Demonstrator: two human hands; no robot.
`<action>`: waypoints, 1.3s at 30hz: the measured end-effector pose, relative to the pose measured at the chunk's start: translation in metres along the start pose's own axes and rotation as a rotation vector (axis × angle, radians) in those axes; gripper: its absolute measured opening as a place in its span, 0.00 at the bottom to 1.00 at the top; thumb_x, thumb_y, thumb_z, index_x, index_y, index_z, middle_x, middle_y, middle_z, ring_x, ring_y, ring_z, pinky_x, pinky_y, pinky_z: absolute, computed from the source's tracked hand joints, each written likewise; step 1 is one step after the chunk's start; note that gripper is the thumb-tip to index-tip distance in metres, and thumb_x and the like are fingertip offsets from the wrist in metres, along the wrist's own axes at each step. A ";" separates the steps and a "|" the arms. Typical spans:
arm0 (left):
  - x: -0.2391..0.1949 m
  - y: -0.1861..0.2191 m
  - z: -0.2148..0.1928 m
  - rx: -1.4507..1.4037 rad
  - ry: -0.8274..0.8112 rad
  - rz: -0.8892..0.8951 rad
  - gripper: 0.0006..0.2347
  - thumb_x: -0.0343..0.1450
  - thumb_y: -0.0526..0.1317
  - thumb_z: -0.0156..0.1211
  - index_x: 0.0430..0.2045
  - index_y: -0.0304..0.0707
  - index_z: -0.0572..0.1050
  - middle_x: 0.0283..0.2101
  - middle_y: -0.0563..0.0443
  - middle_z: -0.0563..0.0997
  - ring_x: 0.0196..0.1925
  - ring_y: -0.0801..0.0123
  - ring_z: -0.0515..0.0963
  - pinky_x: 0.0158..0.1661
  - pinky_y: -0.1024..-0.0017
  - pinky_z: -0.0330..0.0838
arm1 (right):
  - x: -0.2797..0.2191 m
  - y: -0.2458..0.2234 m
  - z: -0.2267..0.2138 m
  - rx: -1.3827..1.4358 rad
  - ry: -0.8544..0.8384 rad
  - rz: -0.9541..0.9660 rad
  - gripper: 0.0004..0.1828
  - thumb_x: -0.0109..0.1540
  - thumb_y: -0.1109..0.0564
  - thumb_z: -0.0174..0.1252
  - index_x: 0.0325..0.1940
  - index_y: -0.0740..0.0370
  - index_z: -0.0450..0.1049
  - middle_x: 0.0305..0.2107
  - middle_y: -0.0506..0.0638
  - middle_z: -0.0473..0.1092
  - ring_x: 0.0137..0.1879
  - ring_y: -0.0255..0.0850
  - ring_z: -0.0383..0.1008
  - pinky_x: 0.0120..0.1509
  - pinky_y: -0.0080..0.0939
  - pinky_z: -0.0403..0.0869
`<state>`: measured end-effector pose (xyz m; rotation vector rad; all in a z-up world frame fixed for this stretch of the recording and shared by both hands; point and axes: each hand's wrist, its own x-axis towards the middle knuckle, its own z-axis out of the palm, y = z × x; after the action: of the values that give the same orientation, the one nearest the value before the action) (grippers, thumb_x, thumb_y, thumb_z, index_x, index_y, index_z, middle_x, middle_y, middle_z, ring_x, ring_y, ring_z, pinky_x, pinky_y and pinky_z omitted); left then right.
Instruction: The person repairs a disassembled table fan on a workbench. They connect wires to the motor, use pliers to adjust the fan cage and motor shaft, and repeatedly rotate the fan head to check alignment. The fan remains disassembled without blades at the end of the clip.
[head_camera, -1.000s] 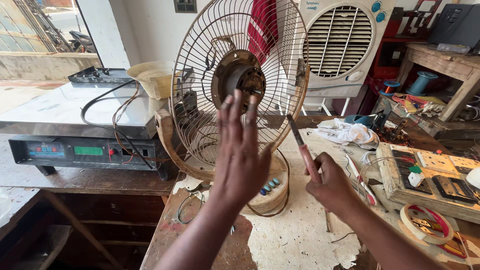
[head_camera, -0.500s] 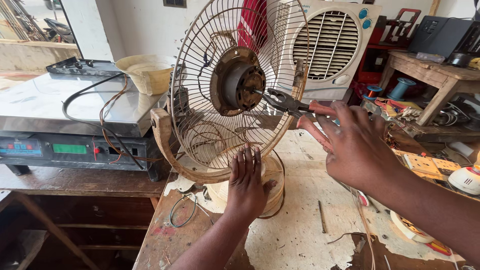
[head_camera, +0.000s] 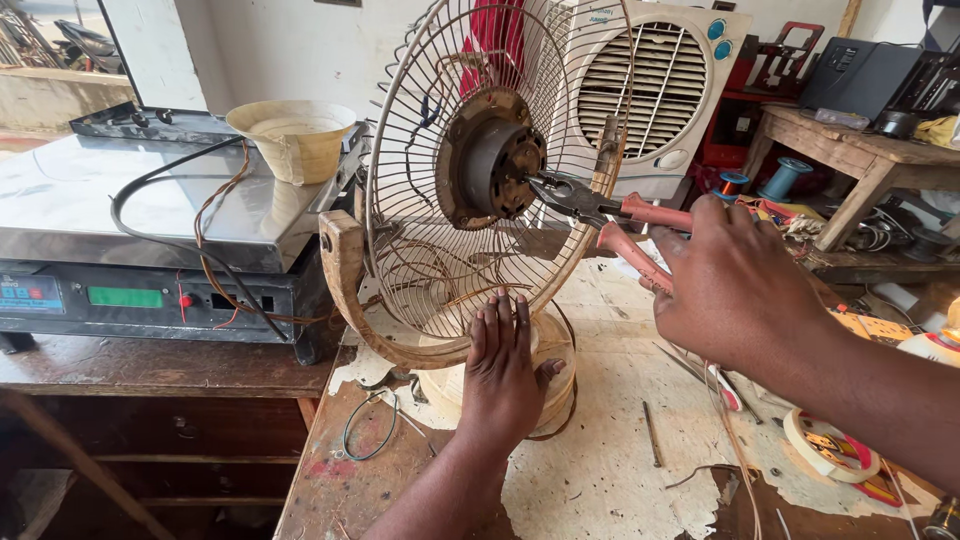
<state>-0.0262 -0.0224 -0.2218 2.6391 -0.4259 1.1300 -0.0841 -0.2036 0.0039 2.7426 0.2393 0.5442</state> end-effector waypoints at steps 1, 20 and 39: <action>0.000 -0.001 -0.001 -0.006 -0.012 -0.004 0.39 0.72 0.58 0.50 0.69 0.20 0.51 0.73 0.25 0.51 0.77 0.42 0.47 0.72 0.54 0.30 | 0.002 0.003 0.001 0.049 0.035 0.025 0.33 0.54 0.50 0.68 0.54 0.79 0.71 0.44 0.61 0.65 0.48 0.53 0.75 0.54 0.53 0.74; 0.003 -0.006 0.001 0.047 -0.022 0.000 0.40 0.71 0.59 0.50 0.68 0.19 0.52 0.73 0.27 0.52 0.76 0.46 0.47 0.71 0.57 0.29 | 0.008 0.026 -0.005 -0.284 0.123 -0.173 0.14 0.47 0.47 0.67 0.21 0.61 0.82 0.38 0.57 0.68 0.39 0.46 0.72 0.49 0.48 0.76; 0.000 -0.006 0.007 0.006 0.029 0.014 0.39 0.72 0.59 0.49 0.68 0.19 0.53 0.73 0.26 0.52 0.77 0.45 0.47 0.72 0.57 0.29 | 0.029 0.043 0.002 0.543 -0.432 0.060 0.19 0.54 0.51 0.71 0.35 0.71 0.79 0.32 0.64 0.73 0.39 0.52 0.73 0.45 0.52 0.73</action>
<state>-0.0200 -0.0194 -0.2272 2.6251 -0.4371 1.1747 -0.0527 -0.2373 0.0274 3.3063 0.2208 -0.1389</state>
